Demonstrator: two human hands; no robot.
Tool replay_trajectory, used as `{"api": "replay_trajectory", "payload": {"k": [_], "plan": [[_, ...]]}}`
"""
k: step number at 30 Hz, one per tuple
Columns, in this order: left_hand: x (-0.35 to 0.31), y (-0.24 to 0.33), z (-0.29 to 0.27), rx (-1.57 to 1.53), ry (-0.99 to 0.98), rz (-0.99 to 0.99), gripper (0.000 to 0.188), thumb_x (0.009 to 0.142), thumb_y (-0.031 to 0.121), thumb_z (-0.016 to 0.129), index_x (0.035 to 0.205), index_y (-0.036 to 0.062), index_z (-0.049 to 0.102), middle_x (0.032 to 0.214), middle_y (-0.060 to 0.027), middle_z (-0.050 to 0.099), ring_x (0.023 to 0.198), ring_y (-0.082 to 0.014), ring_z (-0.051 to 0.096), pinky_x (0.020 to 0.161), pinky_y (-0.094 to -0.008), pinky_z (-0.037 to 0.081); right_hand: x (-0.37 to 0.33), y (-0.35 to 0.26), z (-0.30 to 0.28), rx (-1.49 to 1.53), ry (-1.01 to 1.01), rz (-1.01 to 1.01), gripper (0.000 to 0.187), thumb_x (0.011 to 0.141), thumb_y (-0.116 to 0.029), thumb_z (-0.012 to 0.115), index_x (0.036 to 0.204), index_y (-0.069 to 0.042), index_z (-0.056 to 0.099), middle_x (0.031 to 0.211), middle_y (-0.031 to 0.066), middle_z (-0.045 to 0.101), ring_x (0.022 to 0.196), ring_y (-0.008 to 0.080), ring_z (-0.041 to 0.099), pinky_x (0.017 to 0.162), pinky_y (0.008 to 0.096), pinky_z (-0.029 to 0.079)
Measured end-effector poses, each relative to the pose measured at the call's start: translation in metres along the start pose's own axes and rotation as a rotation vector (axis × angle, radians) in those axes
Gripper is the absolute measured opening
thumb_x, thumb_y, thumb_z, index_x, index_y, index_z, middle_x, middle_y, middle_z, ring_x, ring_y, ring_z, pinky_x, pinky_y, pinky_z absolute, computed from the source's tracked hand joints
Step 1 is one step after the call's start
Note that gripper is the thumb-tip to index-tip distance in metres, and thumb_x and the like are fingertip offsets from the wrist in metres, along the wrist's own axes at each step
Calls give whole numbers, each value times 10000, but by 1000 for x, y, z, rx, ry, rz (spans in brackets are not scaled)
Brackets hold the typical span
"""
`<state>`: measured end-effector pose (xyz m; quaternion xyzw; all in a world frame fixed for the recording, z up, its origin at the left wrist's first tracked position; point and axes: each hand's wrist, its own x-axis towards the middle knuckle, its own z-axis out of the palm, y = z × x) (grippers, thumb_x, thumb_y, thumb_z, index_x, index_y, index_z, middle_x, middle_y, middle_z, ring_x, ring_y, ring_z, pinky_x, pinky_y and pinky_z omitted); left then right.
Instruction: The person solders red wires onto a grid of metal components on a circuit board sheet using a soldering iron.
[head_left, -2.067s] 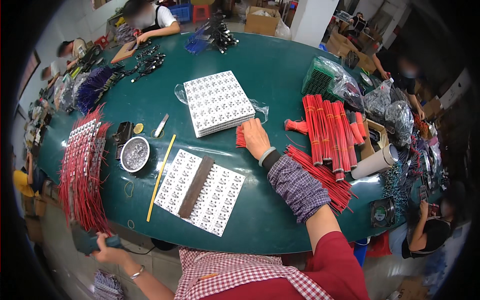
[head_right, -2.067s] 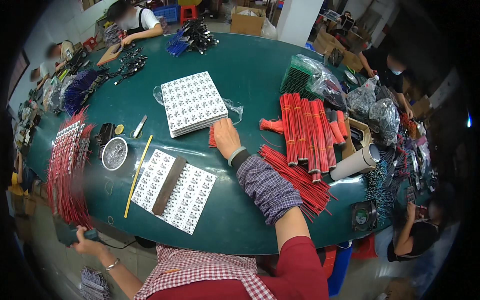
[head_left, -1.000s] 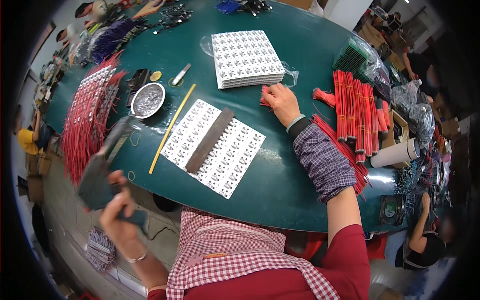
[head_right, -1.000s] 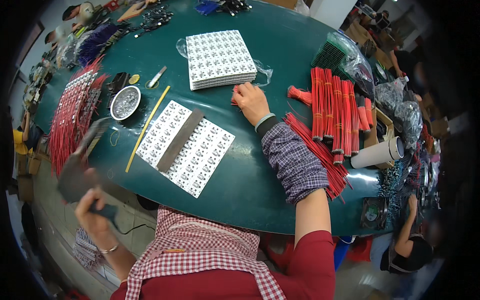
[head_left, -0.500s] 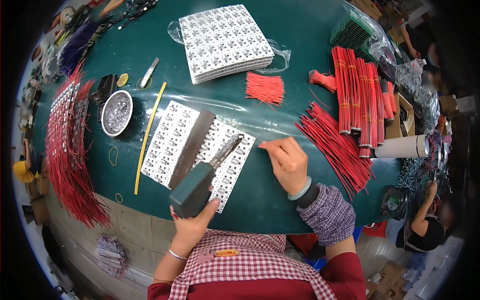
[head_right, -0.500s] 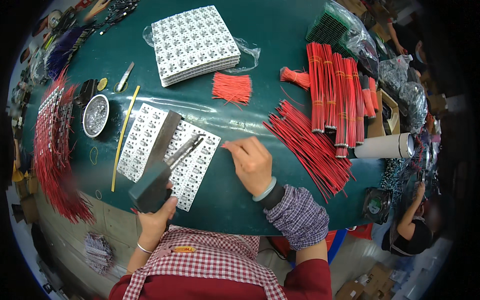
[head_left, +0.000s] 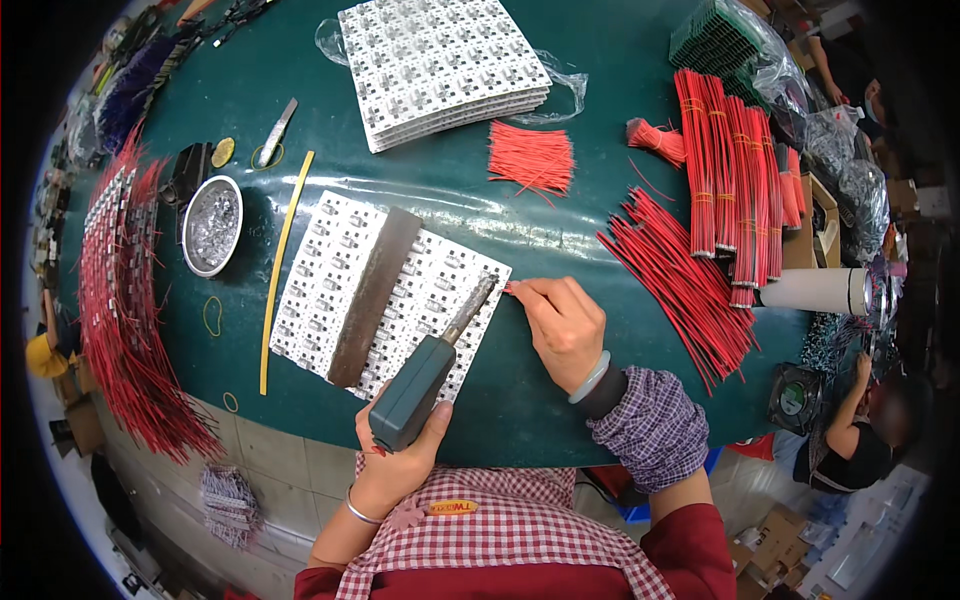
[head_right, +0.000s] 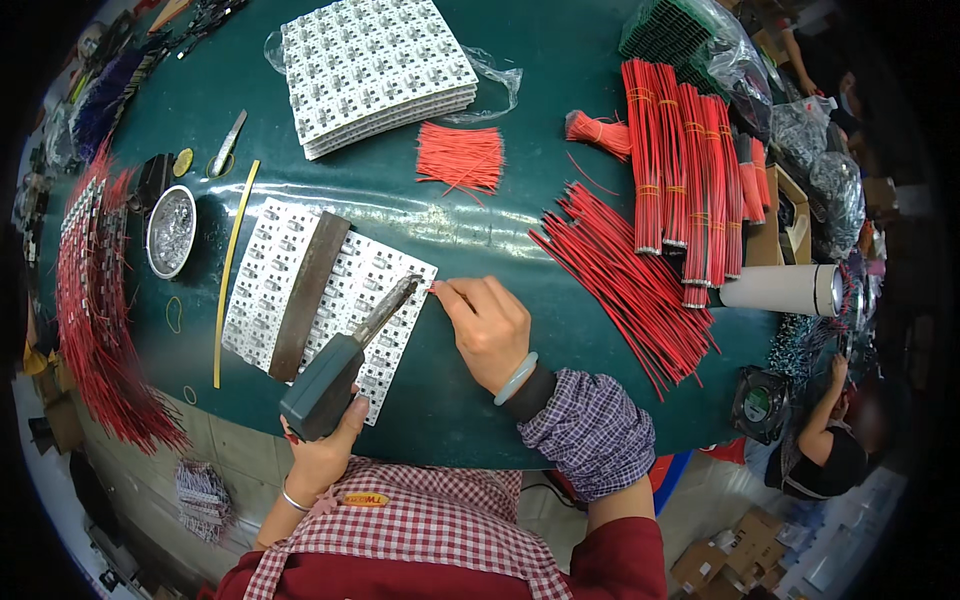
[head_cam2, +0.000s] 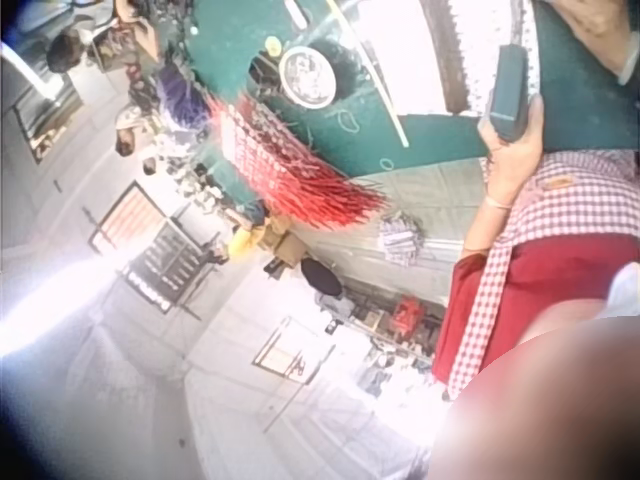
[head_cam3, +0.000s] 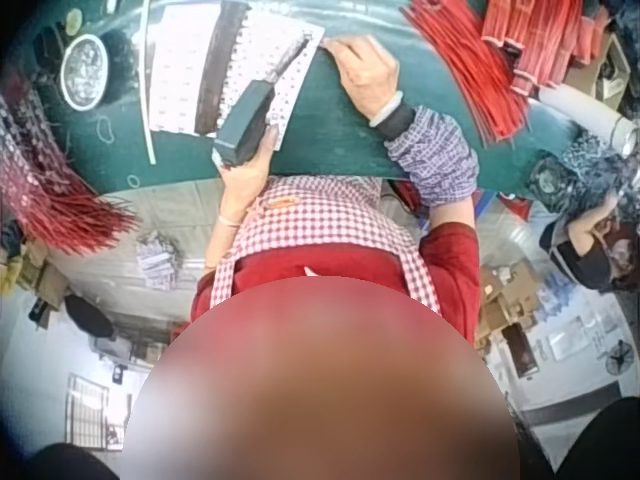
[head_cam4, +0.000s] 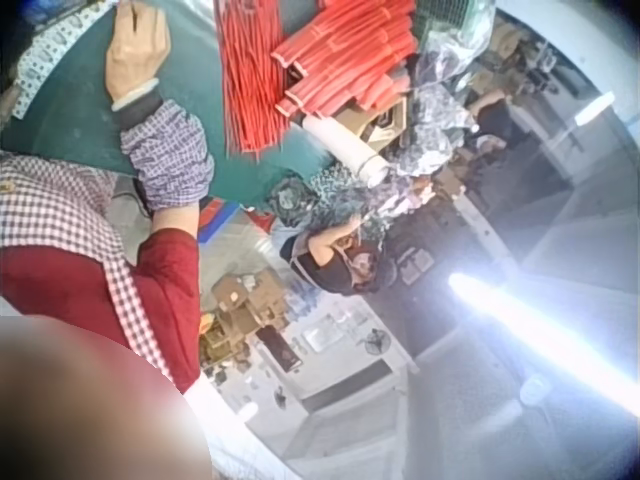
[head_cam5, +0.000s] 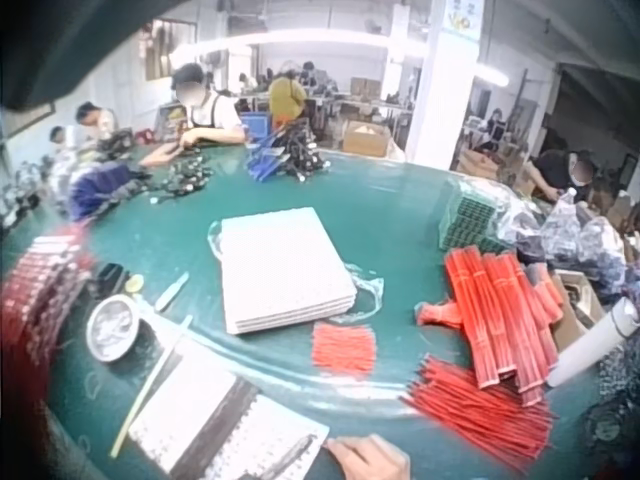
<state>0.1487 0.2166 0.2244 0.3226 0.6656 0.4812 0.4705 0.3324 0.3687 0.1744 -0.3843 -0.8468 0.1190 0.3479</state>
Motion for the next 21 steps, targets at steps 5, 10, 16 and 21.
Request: {"api": "replay_trajectory", "payload": {"k": [5,10,16,21], "plan": [[5,-2,-1,85,-40,55,207,856,83,779,992,-43,686,856,-67,688,721,-104,618,658,-256,494,-1,1,1,-31,-11,-8,244,735,59,746,962,-22,714,883,75,673,724,240,628,598,342,521],[7,-5,-1,92,-48,81,207,851,69,772,994,-51,682,845,-73,681,714,-111,615,642,-266,488,0,1,2,-61,-17,-27,246,732,51,747,964,-21,714,880,73,673,725,235,628,599,338,524],[8,-8,3,78,-26,116,208,850,68,771,994,-51,680,829,-69,678,701,-112,609,637,-269,487,-1,1,3,-76,-23,-24,237,733,39,736,960,-24,717,878,67,674,734,230,633,608,335,530],[11,-2,2,100,-37,130,209,854,78,769,992,-50,679,819,-72,678,690,-114,606,634,-271,487,1,-1,1,-84,-26,-27,252,718,41,721,962,-20,719,878,69,674,732,231,635,607,338,533]]}}
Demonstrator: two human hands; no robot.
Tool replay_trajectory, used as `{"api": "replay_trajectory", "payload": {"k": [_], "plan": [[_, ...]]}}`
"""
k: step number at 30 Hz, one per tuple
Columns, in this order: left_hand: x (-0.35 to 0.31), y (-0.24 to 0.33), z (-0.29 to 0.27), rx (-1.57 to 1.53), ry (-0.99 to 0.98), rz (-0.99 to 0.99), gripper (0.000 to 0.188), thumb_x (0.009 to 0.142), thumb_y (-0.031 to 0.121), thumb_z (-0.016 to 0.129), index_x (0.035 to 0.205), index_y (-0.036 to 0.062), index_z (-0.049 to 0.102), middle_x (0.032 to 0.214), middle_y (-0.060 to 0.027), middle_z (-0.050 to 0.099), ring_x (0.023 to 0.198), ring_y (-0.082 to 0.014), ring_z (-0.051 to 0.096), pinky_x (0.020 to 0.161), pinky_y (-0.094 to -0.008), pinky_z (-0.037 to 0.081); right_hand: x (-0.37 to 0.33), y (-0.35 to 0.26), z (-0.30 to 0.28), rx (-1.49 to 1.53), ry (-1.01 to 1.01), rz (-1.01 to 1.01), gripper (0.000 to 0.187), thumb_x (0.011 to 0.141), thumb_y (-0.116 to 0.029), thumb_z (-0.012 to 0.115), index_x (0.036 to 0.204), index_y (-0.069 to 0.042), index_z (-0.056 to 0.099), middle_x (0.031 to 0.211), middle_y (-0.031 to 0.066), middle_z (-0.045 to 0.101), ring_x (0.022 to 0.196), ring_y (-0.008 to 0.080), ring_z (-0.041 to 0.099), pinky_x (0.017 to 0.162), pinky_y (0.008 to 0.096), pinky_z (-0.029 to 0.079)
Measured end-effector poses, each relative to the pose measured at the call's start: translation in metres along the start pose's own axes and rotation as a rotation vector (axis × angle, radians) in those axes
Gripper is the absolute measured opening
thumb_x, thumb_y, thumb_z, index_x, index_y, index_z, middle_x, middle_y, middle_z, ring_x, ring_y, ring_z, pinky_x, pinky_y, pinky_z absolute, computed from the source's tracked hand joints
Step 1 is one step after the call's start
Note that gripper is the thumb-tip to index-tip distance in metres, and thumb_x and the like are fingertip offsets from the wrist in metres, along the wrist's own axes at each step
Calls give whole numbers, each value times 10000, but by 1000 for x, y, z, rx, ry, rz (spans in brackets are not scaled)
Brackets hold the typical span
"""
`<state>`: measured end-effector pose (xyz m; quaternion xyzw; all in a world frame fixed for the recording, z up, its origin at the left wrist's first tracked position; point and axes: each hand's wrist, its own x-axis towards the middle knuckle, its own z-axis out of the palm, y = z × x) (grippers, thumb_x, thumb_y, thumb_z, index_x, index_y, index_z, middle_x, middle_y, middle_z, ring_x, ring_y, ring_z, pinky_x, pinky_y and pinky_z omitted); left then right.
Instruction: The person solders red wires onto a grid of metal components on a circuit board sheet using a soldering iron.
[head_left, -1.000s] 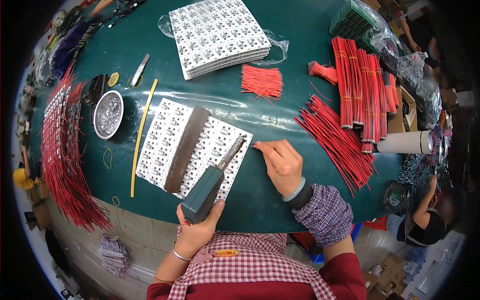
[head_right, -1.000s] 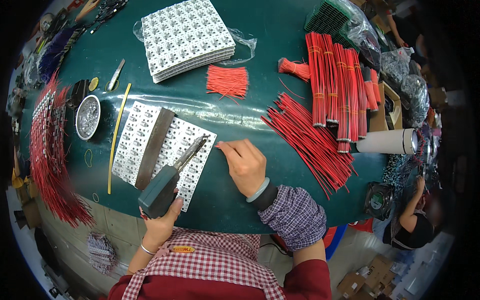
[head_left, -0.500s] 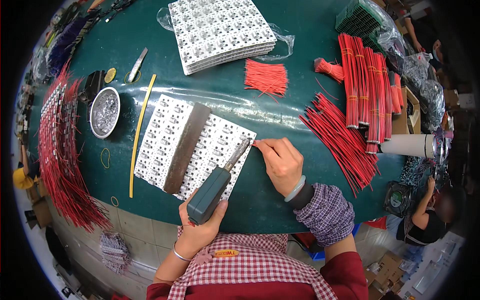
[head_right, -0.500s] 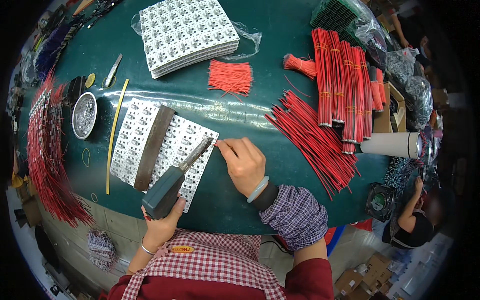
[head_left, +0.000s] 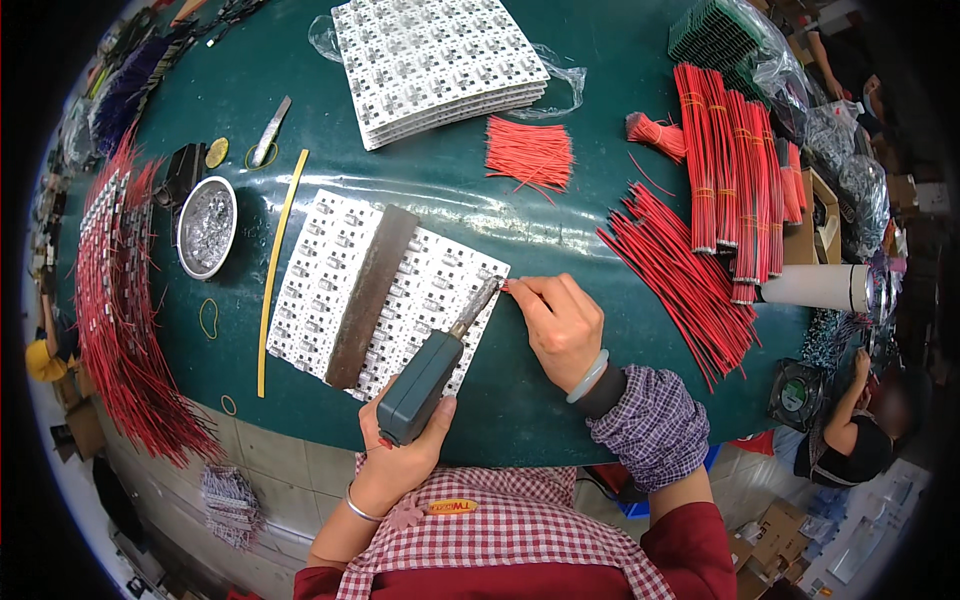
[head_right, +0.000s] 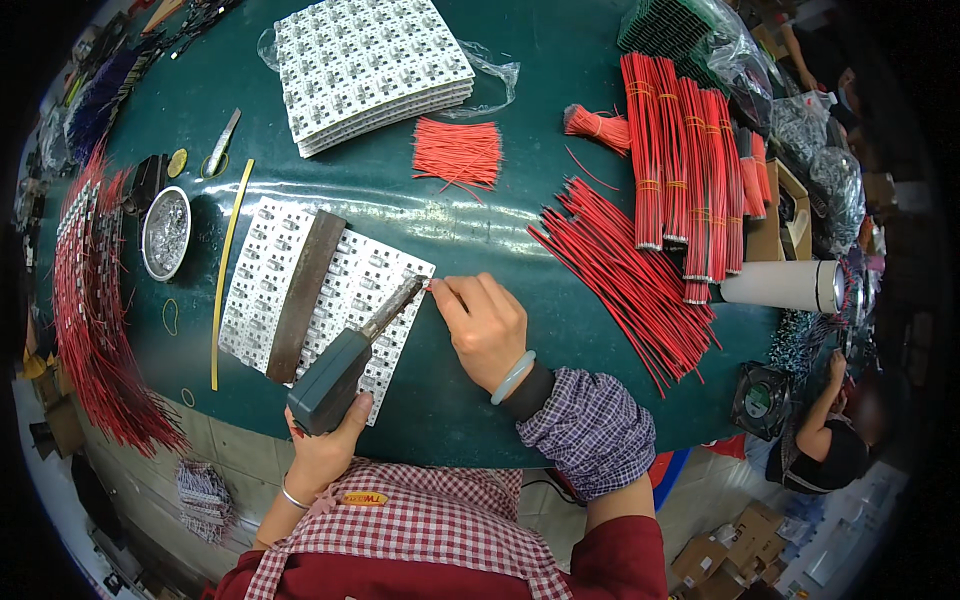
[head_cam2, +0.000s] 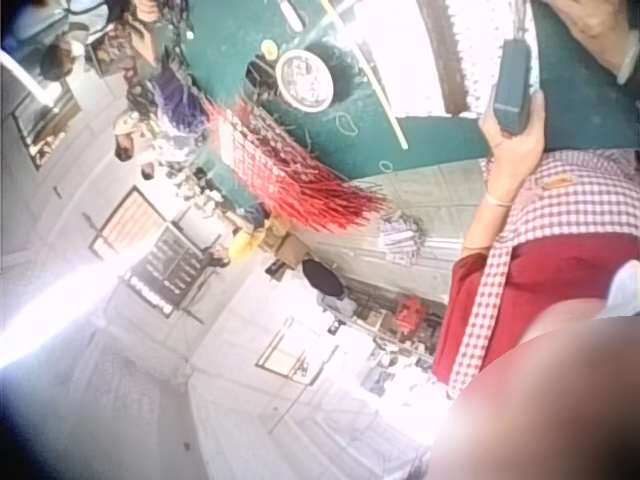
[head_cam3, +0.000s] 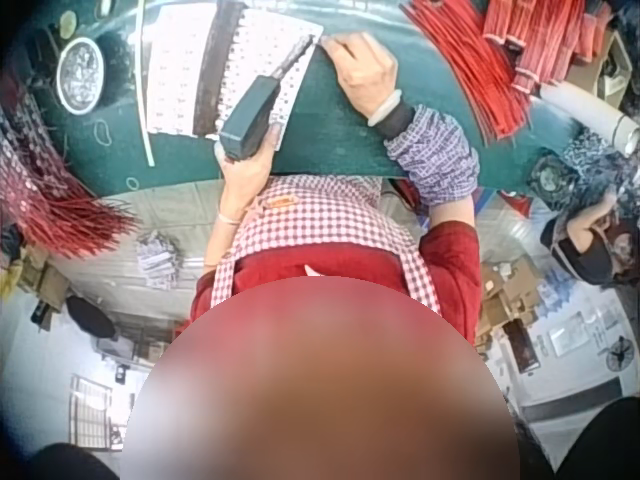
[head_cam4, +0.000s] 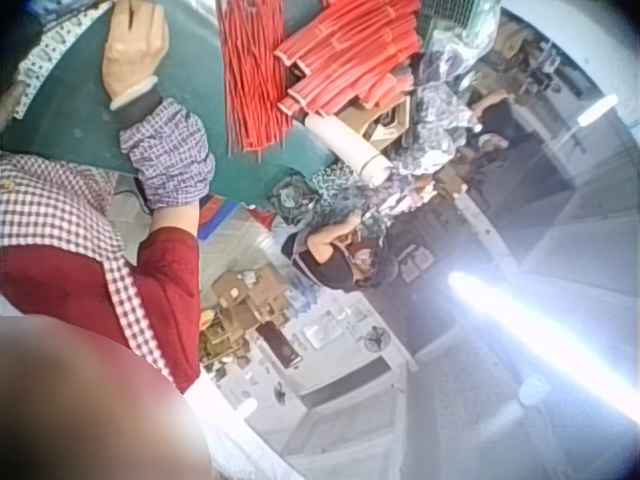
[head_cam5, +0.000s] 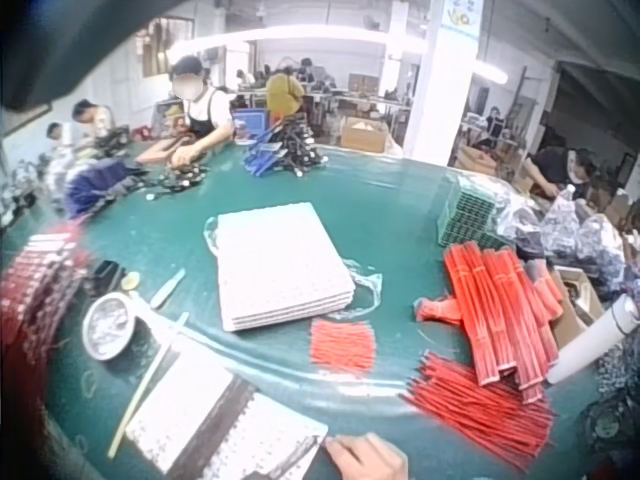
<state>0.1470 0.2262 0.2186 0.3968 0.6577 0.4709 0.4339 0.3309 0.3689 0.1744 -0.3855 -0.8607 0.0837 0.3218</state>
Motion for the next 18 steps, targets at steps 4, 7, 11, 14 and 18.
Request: {"api": "replay_trajectory", "payload": {"k": [4,7,11,14,18], "plan": [[1,0,-2,66,-29,14,198,853,73,763,985,-46,676,784,-72,661,658,-113,591,611,-273,480,0,-1,0,-1,-2,4,258,714,47,713,964,-19,721,877,71,674,731,232,635,607,339,534],[1,-1,-3,65,-40,2,188,851,65,759,979,-43,673,752,-69,651,632,-106,580,589,-271,471,0,-1,0,-2,0,4,256,717,47,712,964,-18,723,876,72,674,732,233,636,609,338,535],[3,5,-4,138,-69,24,178,850,54,753,976,-40,672,722,-69,644,613,-97,578,562,-267,458,1,-1,0,-3,0,4,255,719,46,710,967,-16,723,875,72,673,733,233,637,612,337,535],[3,1,-5,160,-79,49,177,845,41,753,978,-45,674,738,-78,646,614,-99,580,558,-265,458,0,-2,0,0,-5,5,254,721,47,709,968,-14,722,874,73,673,734,233,637,611,338,535],[3,3,-6,179,-43,113,180,837,26,755,977,-51,674,759,-81,646,615,-99,580,560,-263,460,0,-1,-1,-2,-9,7,252,726,47,711,970,-12,722,875,73,672,736,233,635,610,338,534]]}}
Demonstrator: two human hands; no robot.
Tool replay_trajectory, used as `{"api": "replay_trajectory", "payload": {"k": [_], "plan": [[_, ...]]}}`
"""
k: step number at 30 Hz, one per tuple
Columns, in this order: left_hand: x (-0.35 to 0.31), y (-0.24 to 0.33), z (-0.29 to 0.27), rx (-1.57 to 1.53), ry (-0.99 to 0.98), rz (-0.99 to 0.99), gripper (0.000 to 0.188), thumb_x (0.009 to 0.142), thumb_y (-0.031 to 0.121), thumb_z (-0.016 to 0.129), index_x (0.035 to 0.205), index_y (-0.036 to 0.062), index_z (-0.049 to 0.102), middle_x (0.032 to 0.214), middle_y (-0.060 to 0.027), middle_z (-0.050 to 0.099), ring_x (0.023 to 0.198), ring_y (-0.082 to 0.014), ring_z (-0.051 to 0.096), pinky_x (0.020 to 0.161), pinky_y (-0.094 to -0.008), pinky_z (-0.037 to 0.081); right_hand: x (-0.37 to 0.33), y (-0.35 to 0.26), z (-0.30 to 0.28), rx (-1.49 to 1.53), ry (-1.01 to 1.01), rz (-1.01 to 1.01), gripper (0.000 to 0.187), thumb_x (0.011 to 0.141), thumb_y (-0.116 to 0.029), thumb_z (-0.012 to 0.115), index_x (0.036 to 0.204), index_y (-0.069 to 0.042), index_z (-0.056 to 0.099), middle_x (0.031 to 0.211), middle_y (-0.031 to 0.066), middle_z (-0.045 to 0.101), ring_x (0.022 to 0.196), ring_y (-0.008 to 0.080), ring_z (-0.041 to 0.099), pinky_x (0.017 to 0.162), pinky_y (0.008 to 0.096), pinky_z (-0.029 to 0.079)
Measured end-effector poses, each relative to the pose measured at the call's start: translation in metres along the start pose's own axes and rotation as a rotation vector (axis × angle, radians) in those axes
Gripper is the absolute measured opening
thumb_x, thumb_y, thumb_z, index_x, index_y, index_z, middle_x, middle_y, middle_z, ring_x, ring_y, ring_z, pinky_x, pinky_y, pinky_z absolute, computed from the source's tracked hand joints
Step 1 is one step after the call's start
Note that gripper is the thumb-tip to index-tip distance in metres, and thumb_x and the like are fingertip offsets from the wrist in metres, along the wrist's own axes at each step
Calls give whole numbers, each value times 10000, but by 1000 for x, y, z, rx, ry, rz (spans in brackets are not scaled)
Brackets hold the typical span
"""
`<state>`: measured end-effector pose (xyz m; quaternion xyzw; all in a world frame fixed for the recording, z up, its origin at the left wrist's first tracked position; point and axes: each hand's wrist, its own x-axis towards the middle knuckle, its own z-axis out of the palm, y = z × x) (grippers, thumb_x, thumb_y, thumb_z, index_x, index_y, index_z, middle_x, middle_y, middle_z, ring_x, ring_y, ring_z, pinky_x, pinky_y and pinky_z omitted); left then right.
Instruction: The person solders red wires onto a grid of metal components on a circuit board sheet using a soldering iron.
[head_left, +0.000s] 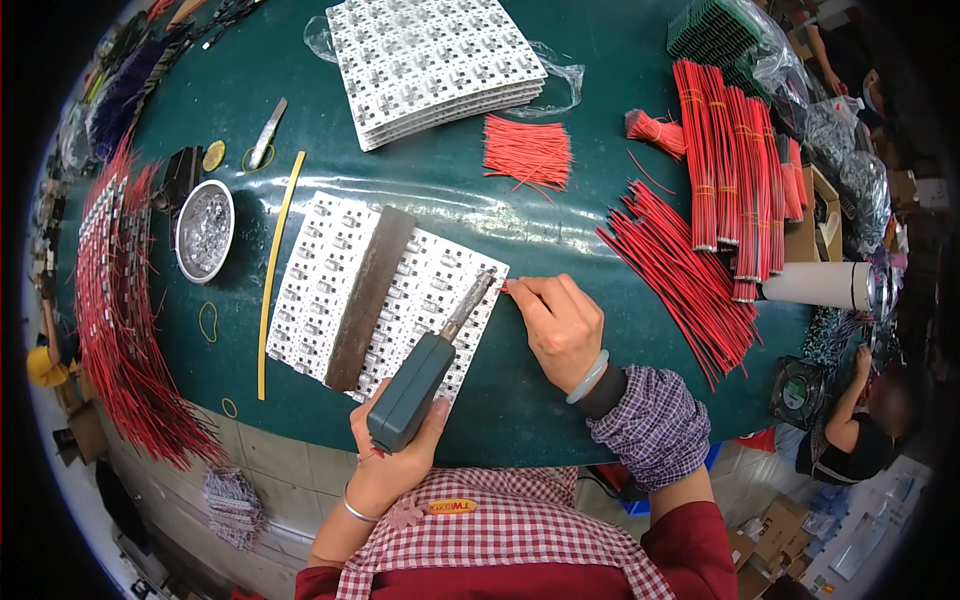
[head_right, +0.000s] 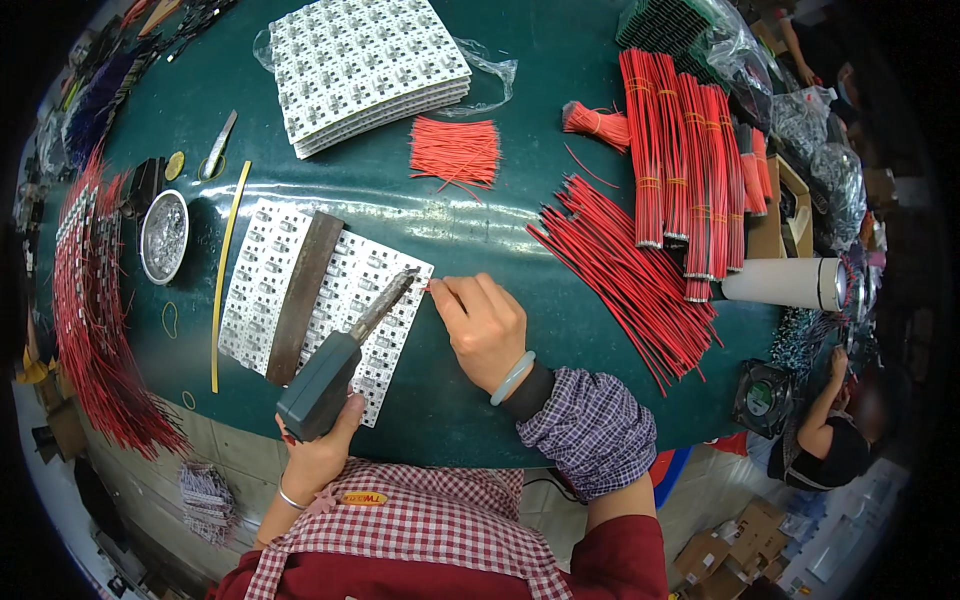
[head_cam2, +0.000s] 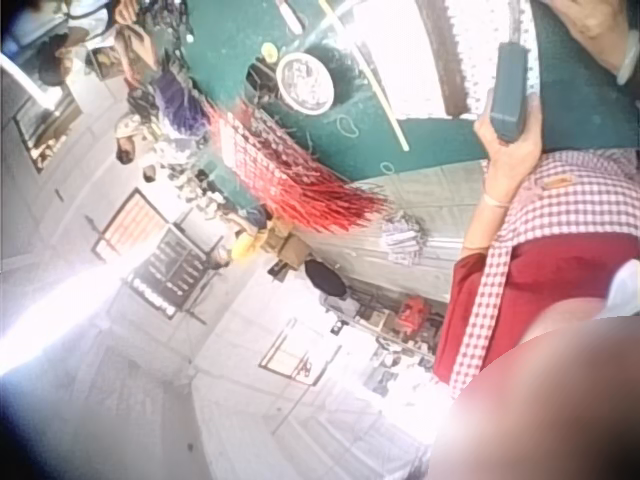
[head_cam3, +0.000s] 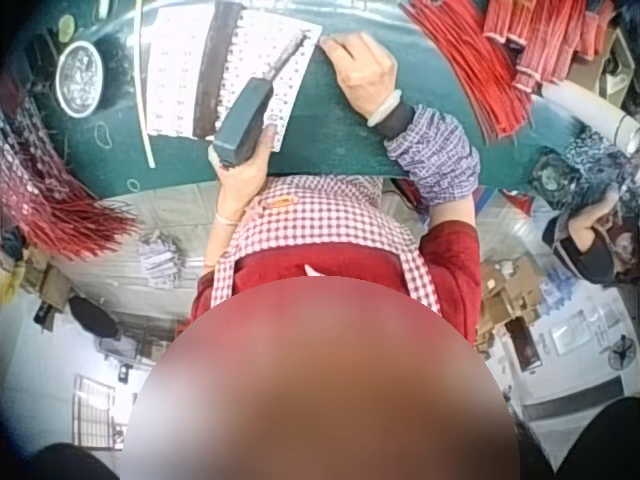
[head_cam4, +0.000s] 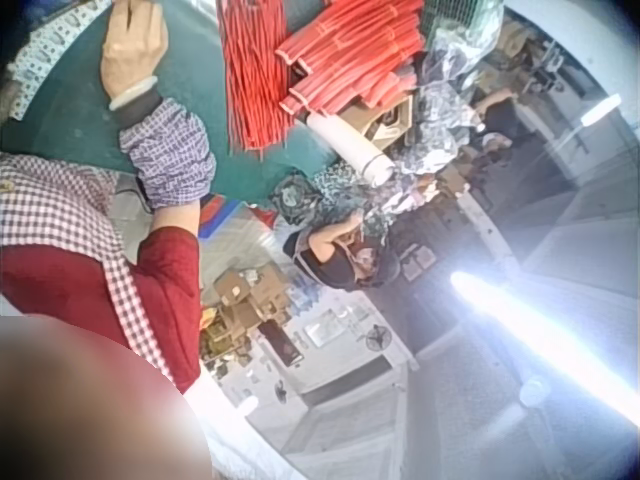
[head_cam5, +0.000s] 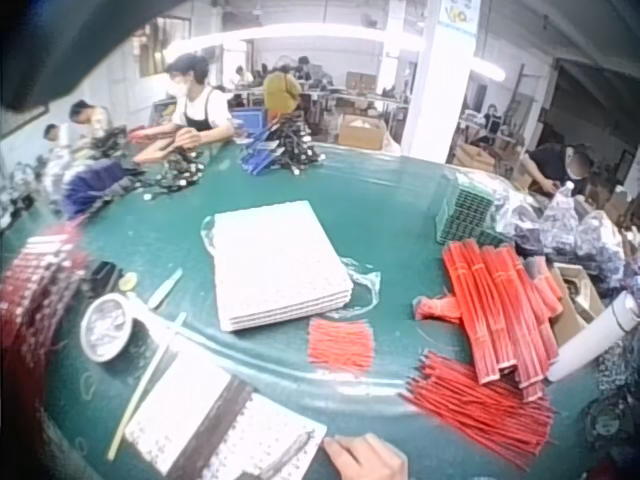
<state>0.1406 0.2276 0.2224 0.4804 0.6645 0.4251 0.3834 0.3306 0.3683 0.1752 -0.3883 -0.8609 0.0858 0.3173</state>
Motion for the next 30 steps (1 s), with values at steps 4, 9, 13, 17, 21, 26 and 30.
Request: {"api": "replay_trajectory", "payload": {"k": [4,9,13,17,21,26,30], "plan": [[-2,0,-2,-38,32,8,171,833,12,750,972,-54,676,771,-77,641,617,-102,581,560,-258,458,1,0,0,3,2,-1,245,732,44,716,971,-12,721,878,73,672,736,231,635,609,336,533],[-2,0,-2,-60,17,-20,161,836,10,746,967,-51,675,779,-71,634,622,-99,576,560,-254,451,0,0,0,-4,-1,4,238,738,40,725,970,-12,716,880,75,671,735,231,634,610,337,531],[-1,-1,-2,-36,23,33,169,836,18,750,969,-50,670,764,-60,629,614,-89,556,557,-249,443,-1,-1,2,0,14,2,235,737,40,727,965,-15,712,883,76,665,732,229,629,609,338,526],[-3,-1,-2,-54,26,-3,178,839,21,748,981,-50,668,744,-50,622,614,-78,541,558,-244,439,0,-2,0,1,19,6,241,725,40,727,960,-15,709,881,70,649,760,233,623,621,345,516],[-3,2,-2,-72,15,-43,178,841,20,745,985,-49,667,745,-49,621,622,-75,543,563,-241,440,3,-4,-3,-18,13,-18,255,711,35,730,960,-14,709,869,64,639,785,238,620,649,349,507],[-3,-2,-1,-42,0,-43,160,838,23,743,965,-38,667,738,-50,619,618,-81,548,564,-245,440,1,-2,0,-9,3,-12,255,711,32,732,961,-12,714,861,64,639,773,235,616,654,346,504],[-4,-4,-1,-43,-31,-85,138,839,28,741,936,-32,663,722,-56,616,605,-90,552,553,-255,437,-1,-1,1,-3,-7,-14,256,715,32,733,967,-11,719,852,66,640,762,232,614,646,343,506]]}}
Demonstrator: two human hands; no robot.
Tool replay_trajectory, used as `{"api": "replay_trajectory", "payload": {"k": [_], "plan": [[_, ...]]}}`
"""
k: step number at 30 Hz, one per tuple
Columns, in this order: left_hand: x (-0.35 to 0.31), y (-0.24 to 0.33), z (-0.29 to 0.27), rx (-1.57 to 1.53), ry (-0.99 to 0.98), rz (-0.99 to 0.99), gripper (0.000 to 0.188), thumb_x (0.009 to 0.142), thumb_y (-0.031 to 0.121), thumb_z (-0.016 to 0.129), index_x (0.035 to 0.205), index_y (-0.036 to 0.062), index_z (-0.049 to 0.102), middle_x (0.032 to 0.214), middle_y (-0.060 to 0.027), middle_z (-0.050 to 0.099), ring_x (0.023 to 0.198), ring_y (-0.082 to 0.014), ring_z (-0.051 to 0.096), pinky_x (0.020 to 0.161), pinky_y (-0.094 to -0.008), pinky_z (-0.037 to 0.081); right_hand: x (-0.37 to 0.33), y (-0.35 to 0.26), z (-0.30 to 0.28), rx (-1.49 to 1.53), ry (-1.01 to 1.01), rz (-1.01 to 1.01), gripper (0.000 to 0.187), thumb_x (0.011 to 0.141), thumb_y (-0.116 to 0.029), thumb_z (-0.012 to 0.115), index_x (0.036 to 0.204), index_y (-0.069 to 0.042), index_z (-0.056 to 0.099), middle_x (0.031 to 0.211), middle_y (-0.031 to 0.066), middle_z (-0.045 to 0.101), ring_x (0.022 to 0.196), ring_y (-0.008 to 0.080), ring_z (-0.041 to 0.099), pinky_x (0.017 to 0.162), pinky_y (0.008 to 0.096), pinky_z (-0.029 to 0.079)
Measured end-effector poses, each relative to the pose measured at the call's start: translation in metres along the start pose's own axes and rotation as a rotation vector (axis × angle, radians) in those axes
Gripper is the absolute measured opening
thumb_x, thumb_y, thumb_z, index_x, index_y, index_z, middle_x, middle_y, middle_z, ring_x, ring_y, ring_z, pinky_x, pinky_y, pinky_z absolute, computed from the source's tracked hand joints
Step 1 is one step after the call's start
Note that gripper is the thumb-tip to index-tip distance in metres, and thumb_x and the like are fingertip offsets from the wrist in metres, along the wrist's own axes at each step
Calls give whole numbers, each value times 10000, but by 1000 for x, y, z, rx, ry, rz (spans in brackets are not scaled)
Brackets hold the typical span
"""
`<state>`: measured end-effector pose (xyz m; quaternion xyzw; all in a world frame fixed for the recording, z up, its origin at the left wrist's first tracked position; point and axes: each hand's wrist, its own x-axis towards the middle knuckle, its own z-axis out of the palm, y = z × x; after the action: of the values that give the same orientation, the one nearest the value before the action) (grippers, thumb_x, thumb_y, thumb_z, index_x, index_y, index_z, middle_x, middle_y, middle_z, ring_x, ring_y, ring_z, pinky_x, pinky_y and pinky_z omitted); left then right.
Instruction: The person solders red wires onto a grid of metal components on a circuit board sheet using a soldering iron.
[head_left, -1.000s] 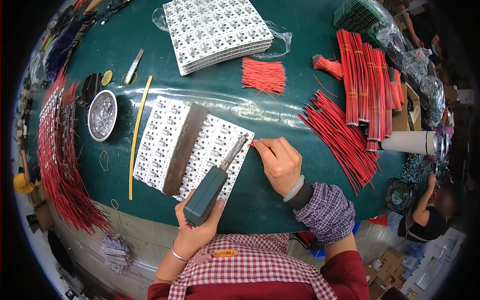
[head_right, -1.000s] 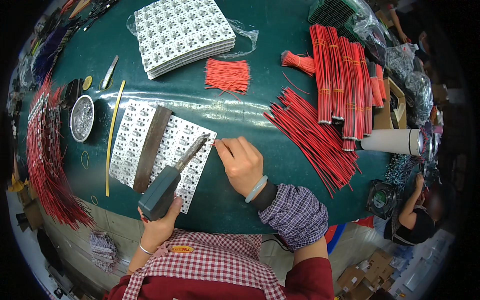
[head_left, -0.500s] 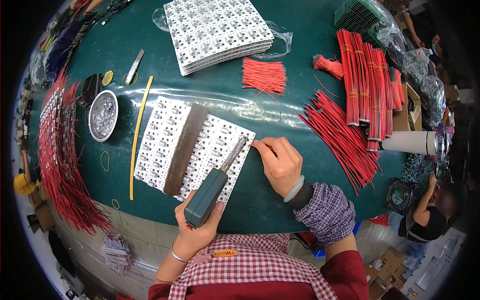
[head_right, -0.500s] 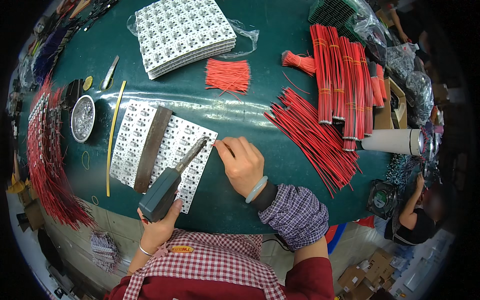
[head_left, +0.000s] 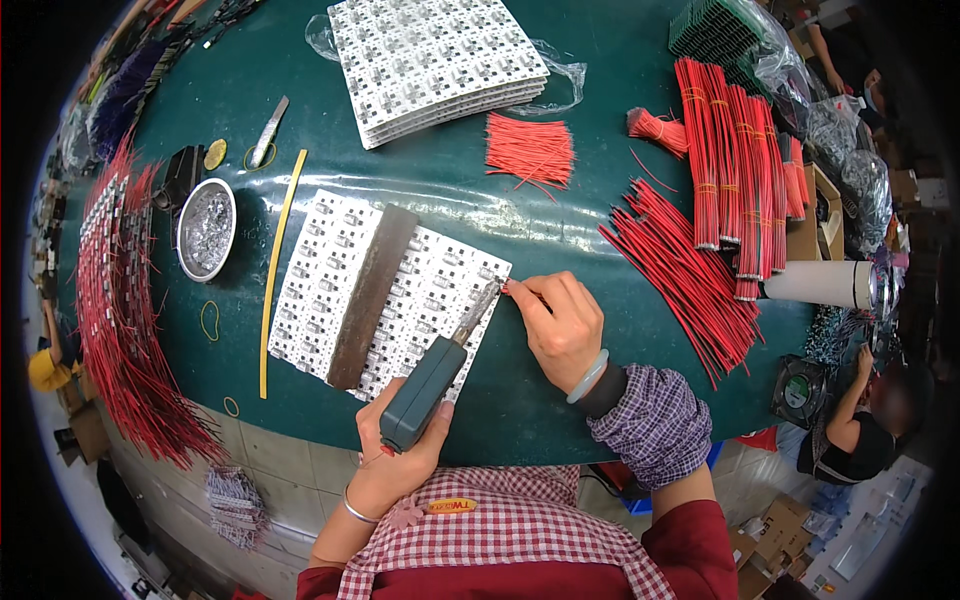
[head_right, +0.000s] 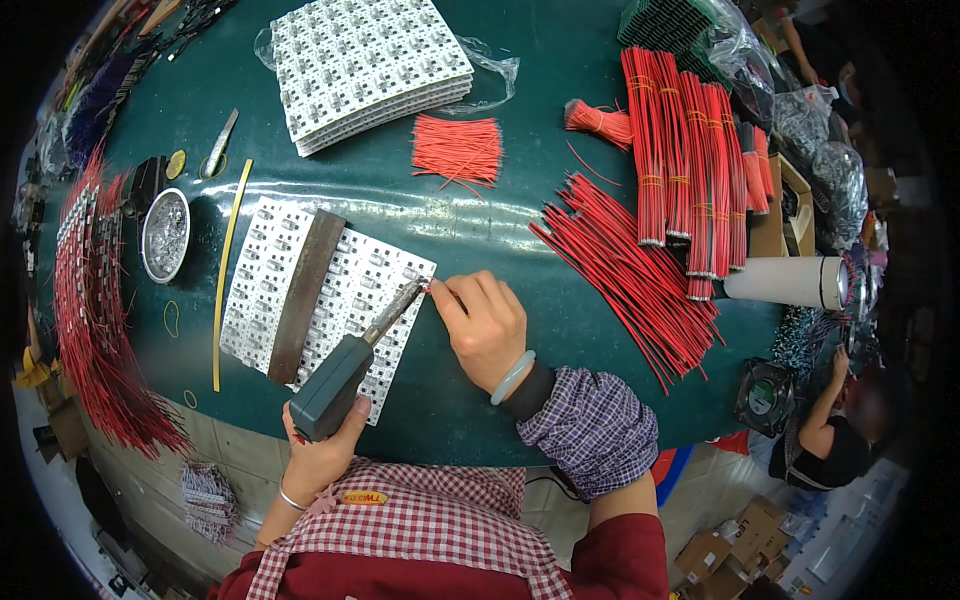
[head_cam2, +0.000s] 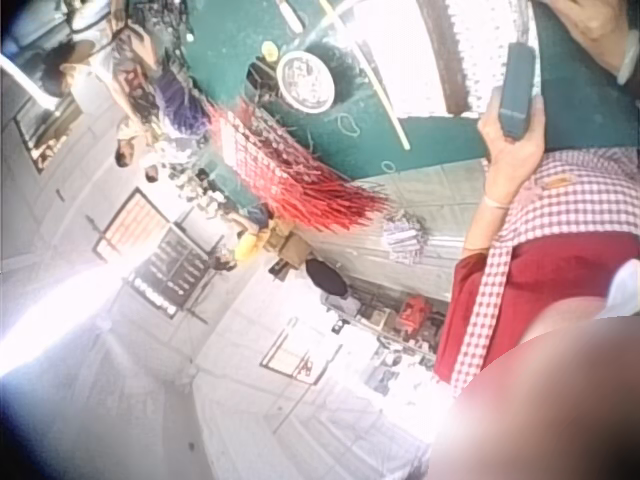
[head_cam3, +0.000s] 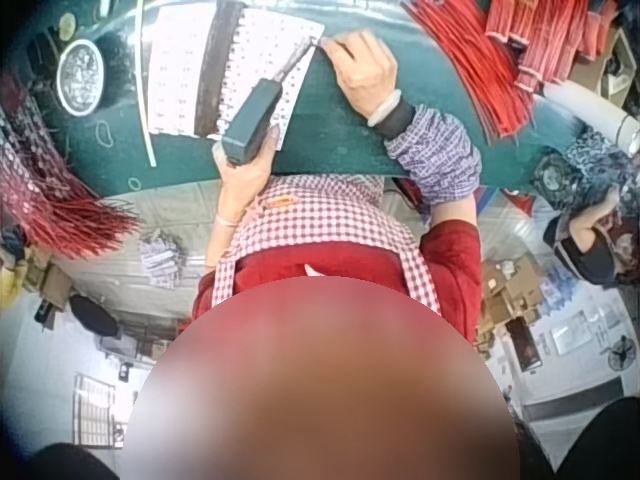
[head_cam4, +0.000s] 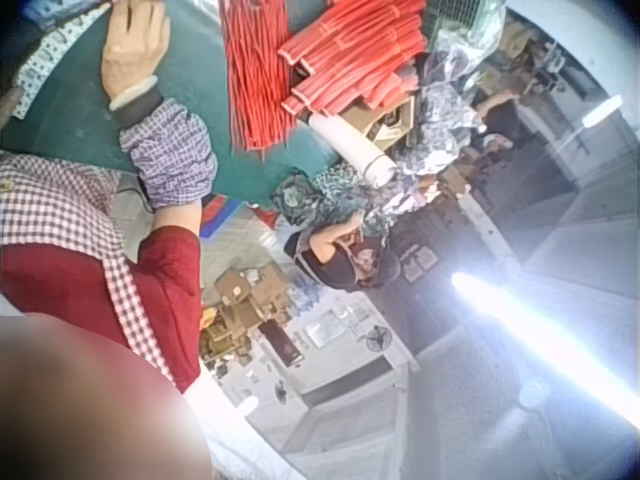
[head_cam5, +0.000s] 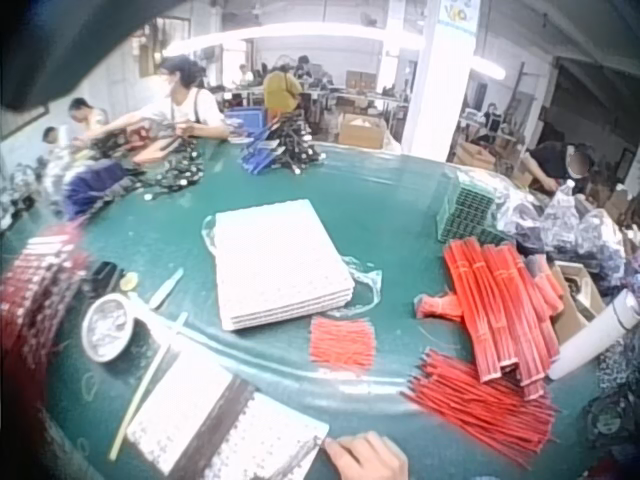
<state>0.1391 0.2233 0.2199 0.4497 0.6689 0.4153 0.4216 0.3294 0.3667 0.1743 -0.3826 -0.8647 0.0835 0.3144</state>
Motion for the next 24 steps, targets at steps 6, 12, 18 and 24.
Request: {"api": "replay_trajectory", "payload": {"k": [6,12,18,24], "plan": [[1,1,-2,107,-14,85,128,838,30,741,913,-32,658,700,-65,607,579,-102,550,535,-263,429,-1,0,0,0,4,-3,255,715,36,733,966,-6,718,841,67,635,749,231,609,636,344,506],[-3,2,-2,46,0,-3,142,840,37,749,929,-38,666,714,-50,623,594,-82,554,544,-249,441,-1,0,0,6,5,-4,259,714,45,733,968,-1,716,837,73,630,739,238,603,630,344,503],[-15,-5,-6,-149,87,-113,202,838,43,760,1001,-48,684,760,-37,647,644,-74,577,589,-232,473,0,-1,0,13,8,-1,256,718,43,739,969,1,713,830,78,622,729,241,595,623,347,497],[-14,2,-6,-180,68,-161,209,843,41,762,1017,-47,687,841,-48,665,709,-76,594,621,-230,480,3,-3,-2,3,52,-19,258,711,43,750,961,-7,712,832,70,625,728,239,594,633,353,486]]}}
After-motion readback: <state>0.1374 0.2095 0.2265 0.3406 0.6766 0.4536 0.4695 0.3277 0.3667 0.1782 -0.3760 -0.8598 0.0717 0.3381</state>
